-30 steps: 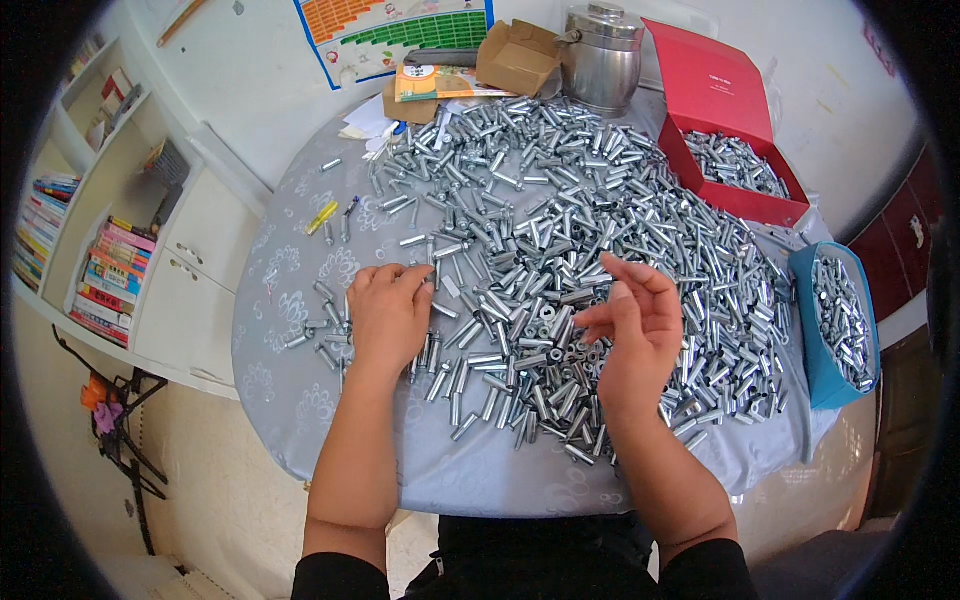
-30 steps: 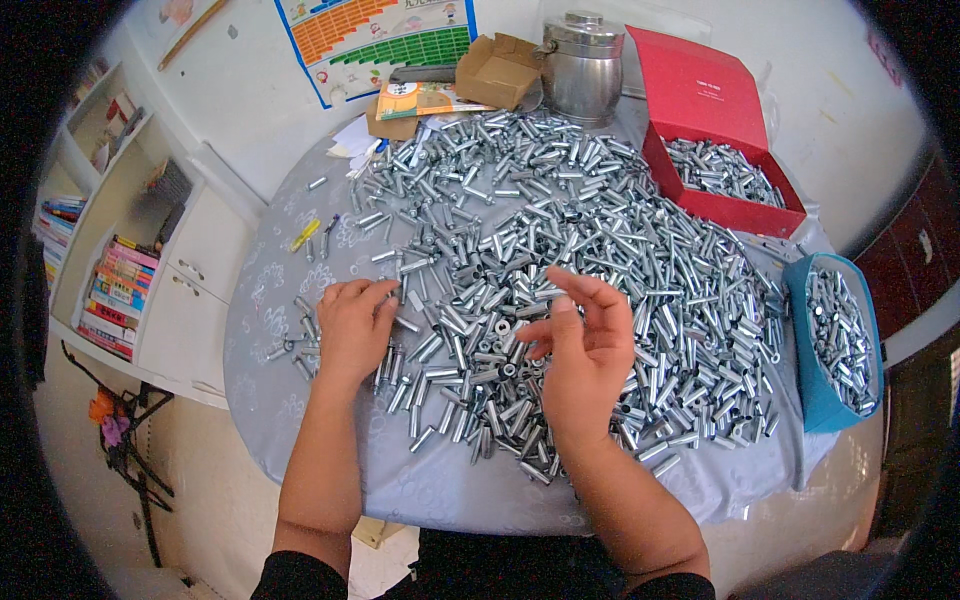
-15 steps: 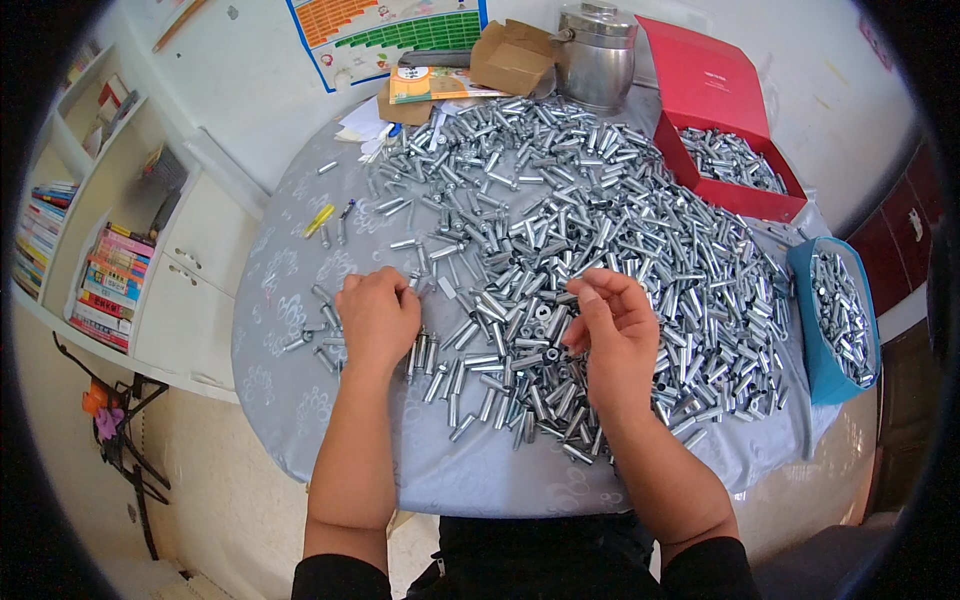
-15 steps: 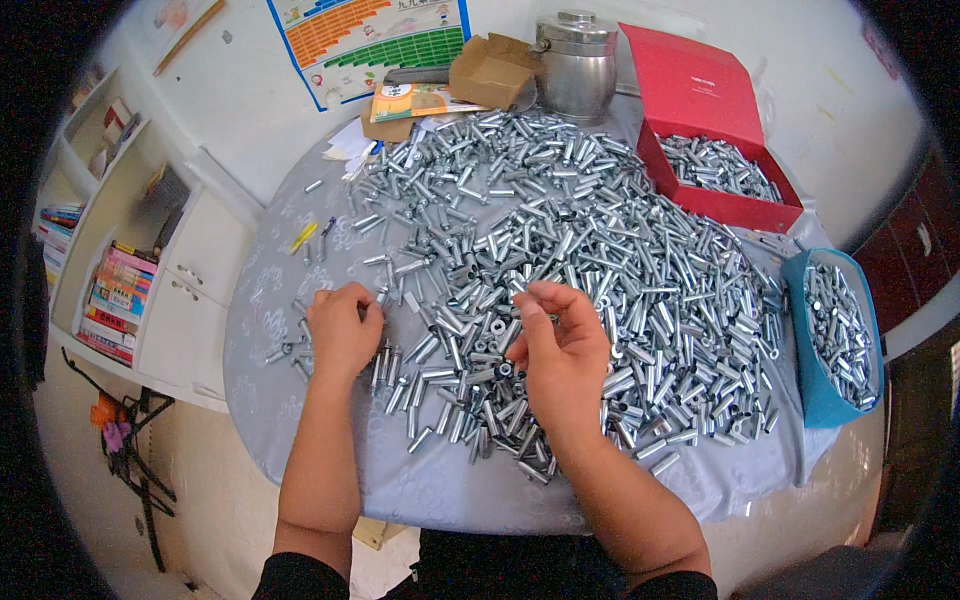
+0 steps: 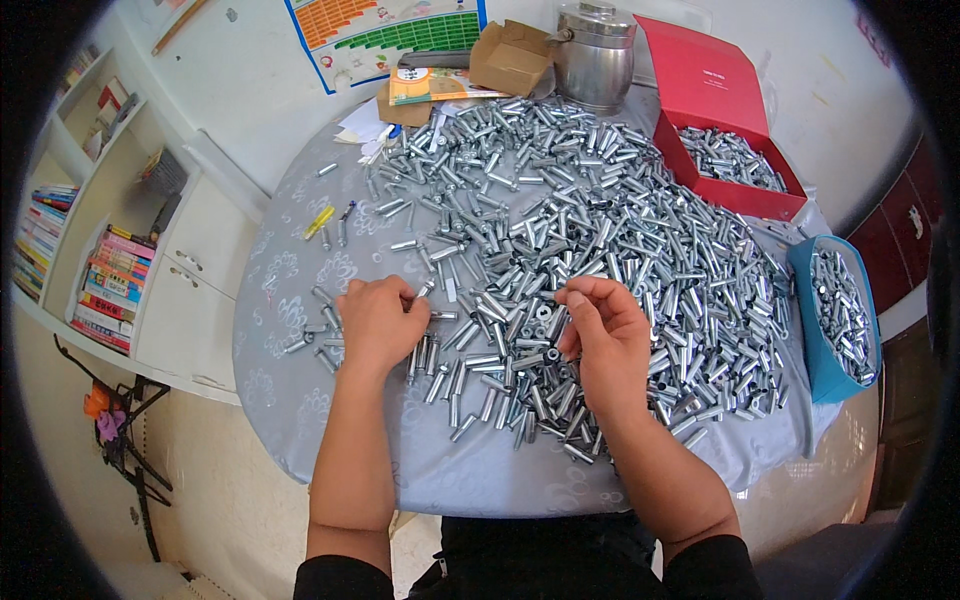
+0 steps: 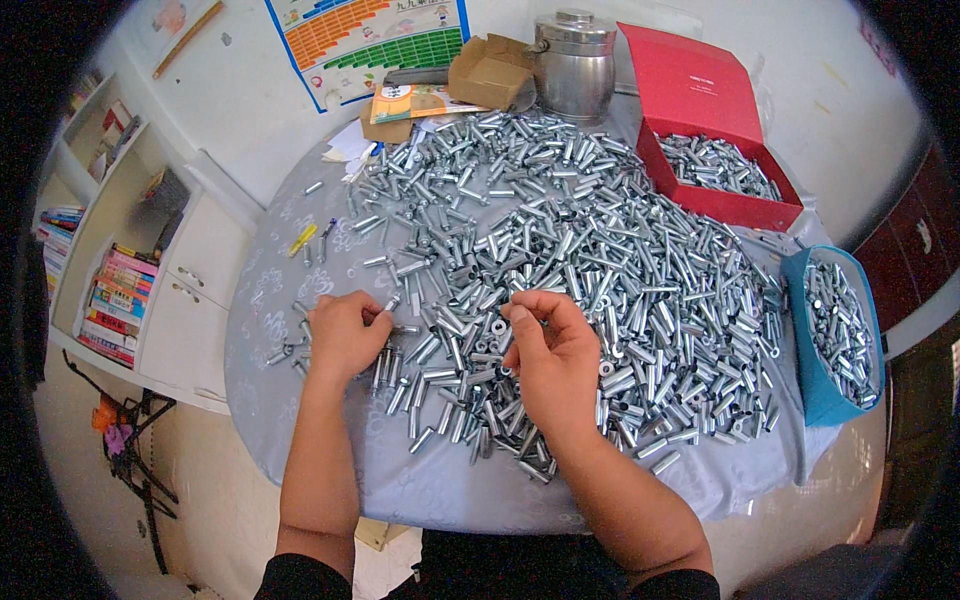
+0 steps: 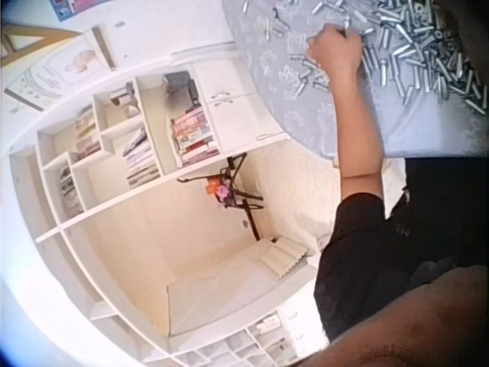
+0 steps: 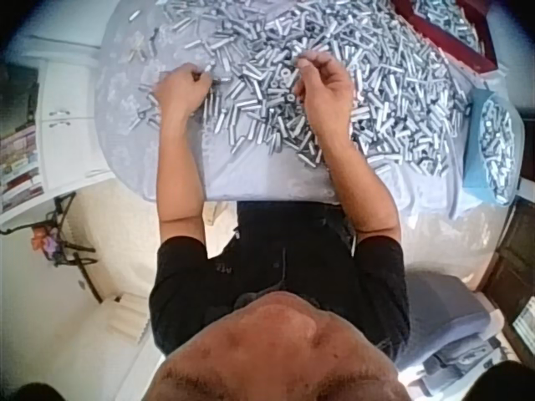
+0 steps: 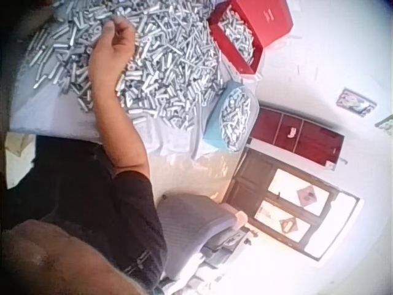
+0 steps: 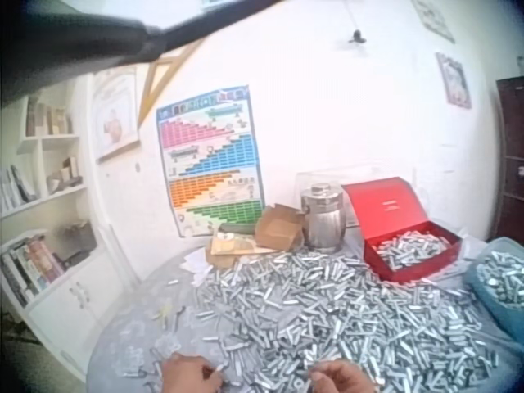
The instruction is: The person sits at a table covered with a large pile of small silver metal pins and sleeves. They repeatedly pick up a pin and a sleeve, insert the pin into the sleeve, and place the assembled unit back onto the table. The process is repetitive and involves handling the metal components one by one.
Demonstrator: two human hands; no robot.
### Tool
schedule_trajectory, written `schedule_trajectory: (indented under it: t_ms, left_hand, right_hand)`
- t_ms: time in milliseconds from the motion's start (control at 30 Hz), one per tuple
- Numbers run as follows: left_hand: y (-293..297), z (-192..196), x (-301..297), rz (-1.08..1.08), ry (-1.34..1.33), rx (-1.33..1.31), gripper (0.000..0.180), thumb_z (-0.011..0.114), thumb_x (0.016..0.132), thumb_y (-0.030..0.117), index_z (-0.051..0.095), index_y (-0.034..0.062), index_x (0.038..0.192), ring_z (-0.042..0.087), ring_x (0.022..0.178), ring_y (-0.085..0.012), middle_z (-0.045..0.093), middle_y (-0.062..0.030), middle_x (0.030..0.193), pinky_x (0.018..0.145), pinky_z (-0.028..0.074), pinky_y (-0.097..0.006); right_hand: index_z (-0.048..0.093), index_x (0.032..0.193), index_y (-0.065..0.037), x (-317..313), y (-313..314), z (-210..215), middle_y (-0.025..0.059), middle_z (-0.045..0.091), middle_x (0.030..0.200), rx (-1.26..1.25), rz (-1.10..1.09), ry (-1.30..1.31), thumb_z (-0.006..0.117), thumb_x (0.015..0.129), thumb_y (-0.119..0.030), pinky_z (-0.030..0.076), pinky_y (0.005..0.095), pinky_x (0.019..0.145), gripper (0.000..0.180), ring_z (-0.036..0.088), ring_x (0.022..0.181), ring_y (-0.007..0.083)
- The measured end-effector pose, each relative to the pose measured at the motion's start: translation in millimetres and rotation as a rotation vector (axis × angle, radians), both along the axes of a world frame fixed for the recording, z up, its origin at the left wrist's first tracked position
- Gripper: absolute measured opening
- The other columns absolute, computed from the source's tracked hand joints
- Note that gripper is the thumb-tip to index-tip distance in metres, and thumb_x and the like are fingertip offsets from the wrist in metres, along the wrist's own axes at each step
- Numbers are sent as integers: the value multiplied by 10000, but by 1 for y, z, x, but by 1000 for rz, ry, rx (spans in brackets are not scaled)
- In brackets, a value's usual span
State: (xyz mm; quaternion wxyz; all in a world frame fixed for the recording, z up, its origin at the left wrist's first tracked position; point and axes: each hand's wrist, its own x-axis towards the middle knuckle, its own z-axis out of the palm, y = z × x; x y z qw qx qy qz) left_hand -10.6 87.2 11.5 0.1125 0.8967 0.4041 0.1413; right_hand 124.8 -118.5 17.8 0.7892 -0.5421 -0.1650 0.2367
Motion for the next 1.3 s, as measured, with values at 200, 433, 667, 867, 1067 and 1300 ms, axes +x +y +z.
schedule_trajectory:
  t_ms: [200,433,667,867,1067,1300]
  left_hand:
    - [-7,7,2,-29,64,-20,228,650,680,273,696,60,749,523,946,-324,672,-105,828,845,367,-428]
    - [-11,7,0,-129,63,-43,232,641,665,270,690,57,744,530,912,-324,660,-114,827,826,370,-430]
    - [-19,5,-1,-289,-276,-219,157,673,793,153,649,23,878,573,819,-263,641,-108,833,742,453,-366]
    - [-59,18,15,-669,-560,-316,118,663,832,44,641,7,943,600,770,-200,625,-101,889,686,478,-291]
    - [-70,15,16,-682,-684,-385,179,692,809,20,659,7,985,603,798,-186,635,-99,934,699,484,-294]
    - [-69,11,12,-578,-681,-569,189,676,847,26,675,-20,1030,628,702,-124,669,-78,860,622,497,-240]
  right_hand:
    - [608,1008,-13,-1,-1,0,66,672,920,1,17,-7,583,935,-67,414,193,479,94,514,547,50]
    - [612,1002,-13,-1,-1,1,58,673,916,-5,41,-2,584,931,-61,419,192,485,90,515,548,48]
    - [617,1005,-12,-1,-2,4,41,670,881,-25,61,26,593,922,-60,416,189,482,99,505,546,43]
    - [642,948,2,-2,-1,1,12,646,792,-162,137,-142,624,925,-111,438,194,594,117,559,676,46]
    - [641,919,-3,-5,-4,7,9,628,742,-191,201,-151,642,934,-174,416,187,552,172,536,626,40]
    - [626,908,-15,-3,-4,6,-2,598,698,-137,218,14,640,936,-182,390,187,478,170,500,540,40]
